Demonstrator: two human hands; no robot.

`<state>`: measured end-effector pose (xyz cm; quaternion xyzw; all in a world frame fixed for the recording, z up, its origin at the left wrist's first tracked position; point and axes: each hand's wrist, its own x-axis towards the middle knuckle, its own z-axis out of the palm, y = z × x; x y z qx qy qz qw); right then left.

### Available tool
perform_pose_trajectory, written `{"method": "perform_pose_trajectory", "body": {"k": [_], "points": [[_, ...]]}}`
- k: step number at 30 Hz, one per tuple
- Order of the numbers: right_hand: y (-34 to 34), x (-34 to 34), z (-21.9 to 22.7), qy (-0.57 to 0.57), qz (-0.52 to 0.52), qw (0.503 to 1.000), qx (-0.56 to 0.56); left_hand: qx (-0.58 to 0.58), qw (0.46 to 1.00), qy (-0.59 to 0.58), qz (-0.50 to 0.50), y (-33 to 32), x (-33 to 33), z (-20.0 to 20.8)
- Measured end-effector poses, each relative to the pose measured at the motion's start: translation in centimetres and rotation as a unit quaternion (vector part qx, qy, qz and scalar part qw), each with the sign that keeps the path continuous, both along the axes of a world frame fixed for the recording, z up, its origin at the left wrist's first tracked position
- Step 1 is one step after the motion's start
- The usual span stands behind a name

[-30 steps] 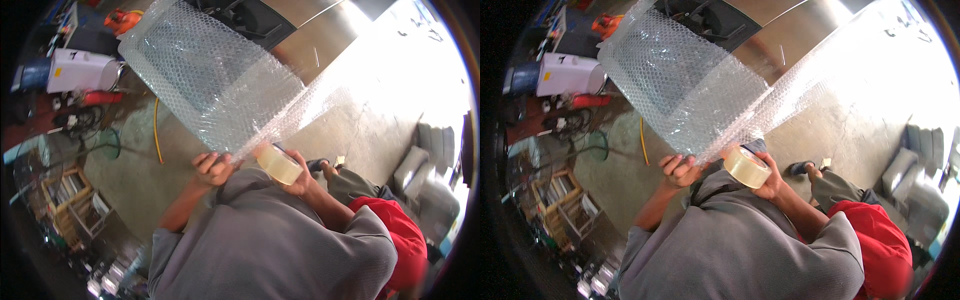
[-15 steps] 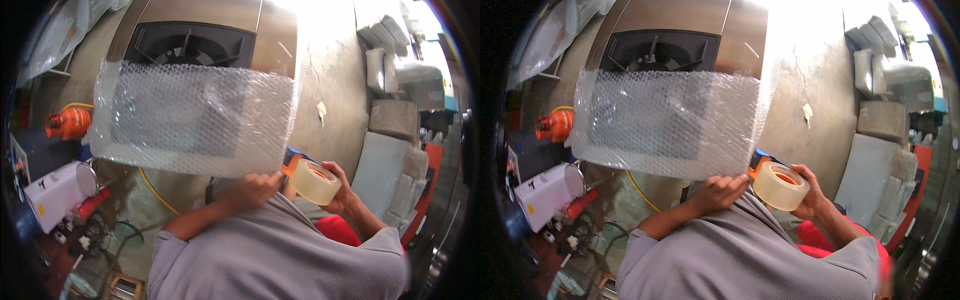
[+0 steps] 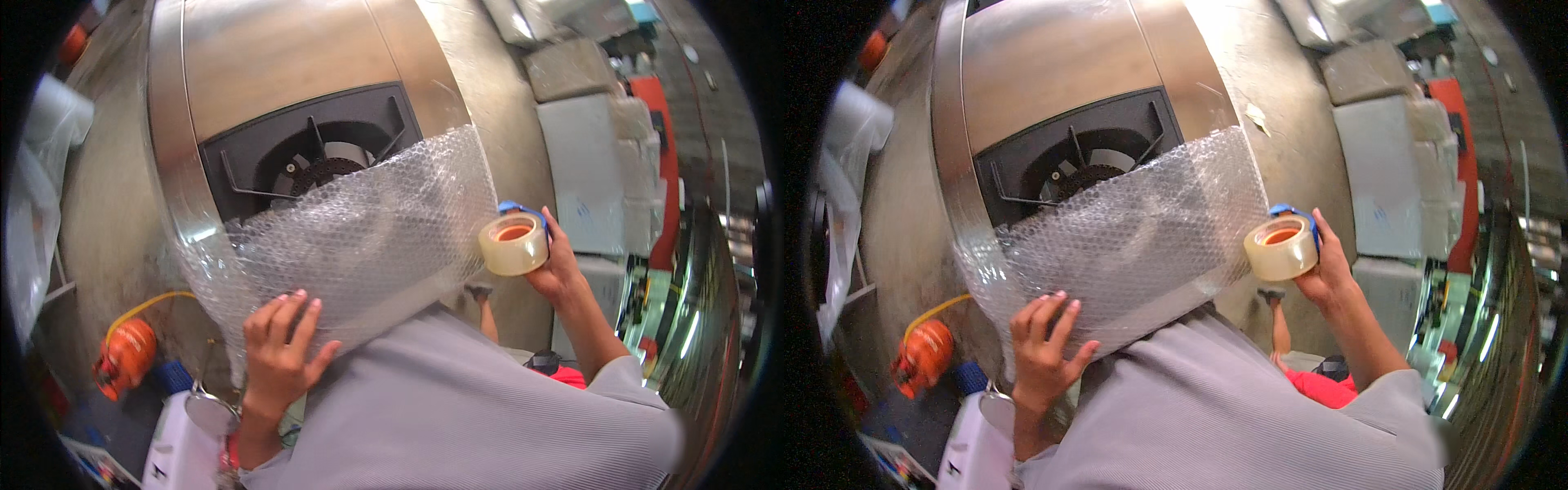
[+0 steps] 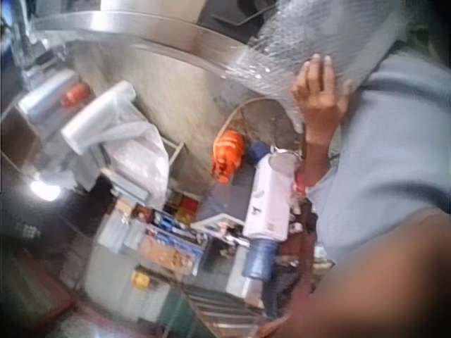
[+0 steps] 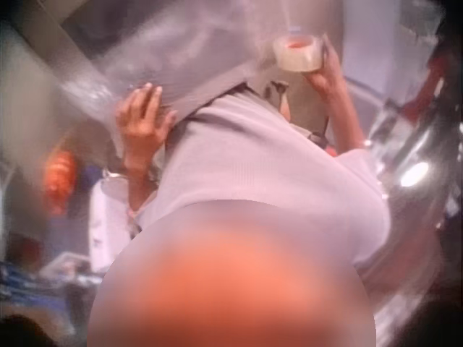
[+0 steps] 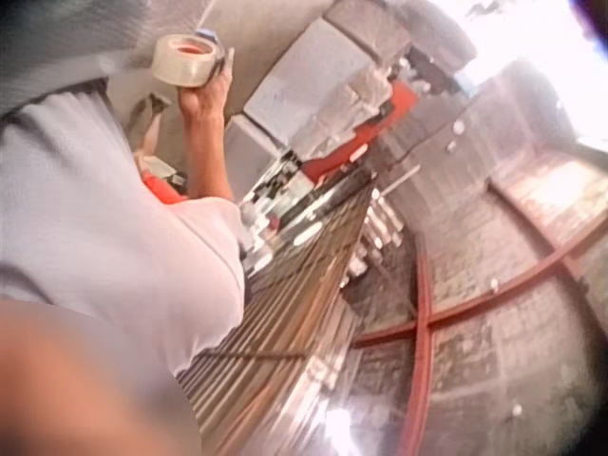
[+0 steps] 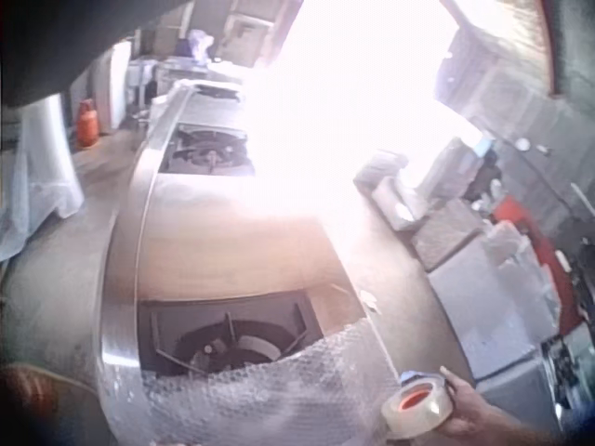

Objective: The person wraps a large stainless steel appliance with bubble wrap and secures it using a tape dispenser. They repeatedly pull tape, press it onto the bubble wrap, and smooth the wrap over the appliance surface.

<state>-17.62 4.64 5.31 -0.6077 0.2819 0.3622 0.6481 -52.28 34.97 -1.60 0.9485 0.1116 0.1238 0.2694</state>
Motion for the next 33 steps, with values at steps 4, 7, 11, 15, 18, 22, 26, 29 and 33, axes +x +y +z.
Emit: {"method": "perform_pose_trajectory", "body": {"k": [4,7,11,15,18,22,26,29,33], "points": [[0.8,-2.0,-1.4,-0.051,-0.141,0.986,0.068,-0.039,0.994,0.038,-0.097,1.8,-0.9,0.3],[1.5,-2.7,-1.2,-0.09,-0.17,0.978,0.082,-0.056,0.986,0.032,-0.154,2.7,0.3,0.8],[1.3,-2.8,-1.0,-0.078,-0.137,0.979,0.131,-0.039,0.956,-0.018,-0.291,0.4,5.3,-0.5],[-0.6,-1.3,-1.2,-0.01,-0.266,0.942,0.205,0.066,0.934,-0.006,-0.35,-6.1,11.6,-1.4],[-2.3,-1.0,-1.6,0.002,-0.26,0.937,0.234,0.055,0.928,-0.001,-0.368,-9.3,16.0,-1.9],[-3.6,-0.1,-1.4,0.032,-0.24,0.932,0.271,0.077,0.912,0.038,-0.401,-10.3,18.6,-2.5],[-3.2,1.1,-0.3,0.071,-0.28,0.919,0.267,0.087,0.909,0.05,-0.405,-10.2,18.6,-2.7],[-2.5,0.9,0.5,0.093,-0.281,0.914,0.278,0.114,0.911,0.052,-0.393,-10.4,18.6,-2.4],[-1.9,0.5,1.5,0.079,-0.28,0.926,0.239,0.108,0.911,0.073,-0.391,-10.6,19.1,-1.9]]}}
